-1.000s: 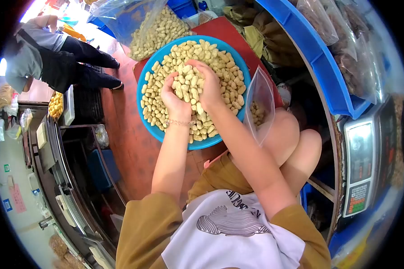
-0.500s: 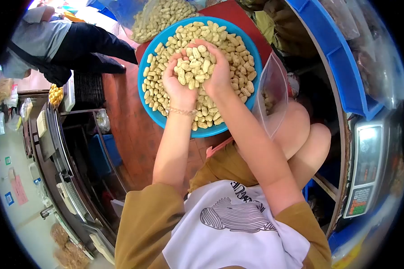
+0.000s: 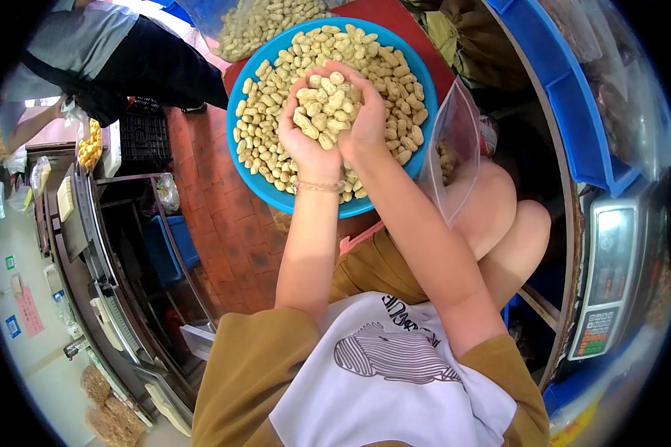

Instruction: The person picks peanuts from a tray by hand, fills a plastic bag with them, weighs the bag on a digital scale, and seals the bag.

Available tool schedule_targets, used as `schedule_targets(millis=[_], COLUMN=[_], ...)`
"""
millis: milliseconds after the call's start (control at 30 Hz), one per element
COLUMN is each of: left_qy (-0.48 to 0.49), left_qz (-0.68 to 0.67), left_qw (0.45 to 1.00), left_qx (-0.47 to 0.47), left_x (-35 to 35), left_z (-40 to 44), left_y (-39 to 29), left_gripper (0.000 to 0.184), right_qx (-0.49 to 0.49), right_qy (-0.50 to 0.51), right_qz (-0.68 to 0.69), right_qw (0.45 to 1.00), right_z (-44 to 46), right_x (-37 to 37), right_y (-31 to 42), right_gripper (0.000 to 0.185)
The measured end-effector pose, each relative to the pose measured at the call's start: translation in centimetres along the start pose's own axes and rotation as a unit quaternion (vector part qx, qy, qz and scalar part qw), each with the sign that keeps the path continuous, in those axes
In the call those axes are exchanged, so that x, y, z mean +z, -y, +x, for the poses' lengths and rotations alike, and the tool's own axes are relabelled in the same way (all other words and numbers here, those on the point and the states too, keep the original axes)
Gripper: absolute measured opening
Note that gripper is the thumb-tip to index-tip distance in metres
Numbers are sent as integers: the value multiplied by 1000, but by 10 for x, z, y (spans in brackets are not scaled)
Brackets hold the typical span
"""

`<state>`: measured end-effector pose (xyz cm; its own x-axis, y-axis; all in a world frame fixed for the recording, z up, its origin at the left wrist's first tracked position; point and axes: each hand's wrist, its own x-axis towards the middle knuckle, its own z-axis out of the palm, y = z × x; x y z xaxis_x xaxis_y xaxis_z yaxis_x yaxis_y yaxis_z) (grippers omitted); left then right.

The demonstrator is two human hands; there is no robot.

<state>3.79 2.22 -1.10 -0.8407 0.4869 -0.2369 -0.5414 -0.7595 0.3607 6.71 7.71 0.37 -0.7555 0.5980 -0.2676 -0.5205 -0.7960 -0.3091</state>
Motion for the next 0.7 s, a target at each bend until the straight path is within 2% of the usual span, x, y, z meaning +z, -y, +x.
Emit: schedule_targets(millis=[100, 300, 467, 567, 633, 700], left_qy=[16, 14, 54, 73, 82, 87], left_qz=[-54, 27, -2, -42, -39, -38], left_qw=[998, 999, 999, 996, 996, 995], left_qx=[-30, 32, 10, -11, -8, -7], left_x=[-3, 6, 8, 4, 6, 4], left_z=[3, -14, -23, -21, -25, -24], left_y=[-5, -3, -10, -12, -12, -11], left_gripper=[39, 50, 51, 49, 44, 46], right_qx=[2, -27, -8, -60, -50, -38], right_qy=[1, -3, 15, 18, 42, 46], right_qz=[9, -27, -25, -43, -53, -37], right_qw=[1000, 999, 1000, 997, 996, 998], right_z=[-4, -17, -32, -33, -34, -33], right_x=[2, 3, 11, 14, 12, 10], right_y=[-1, 0, 5, 0, 2, 4], right_gripper=[32, 36, 44, 47, 49, 49])
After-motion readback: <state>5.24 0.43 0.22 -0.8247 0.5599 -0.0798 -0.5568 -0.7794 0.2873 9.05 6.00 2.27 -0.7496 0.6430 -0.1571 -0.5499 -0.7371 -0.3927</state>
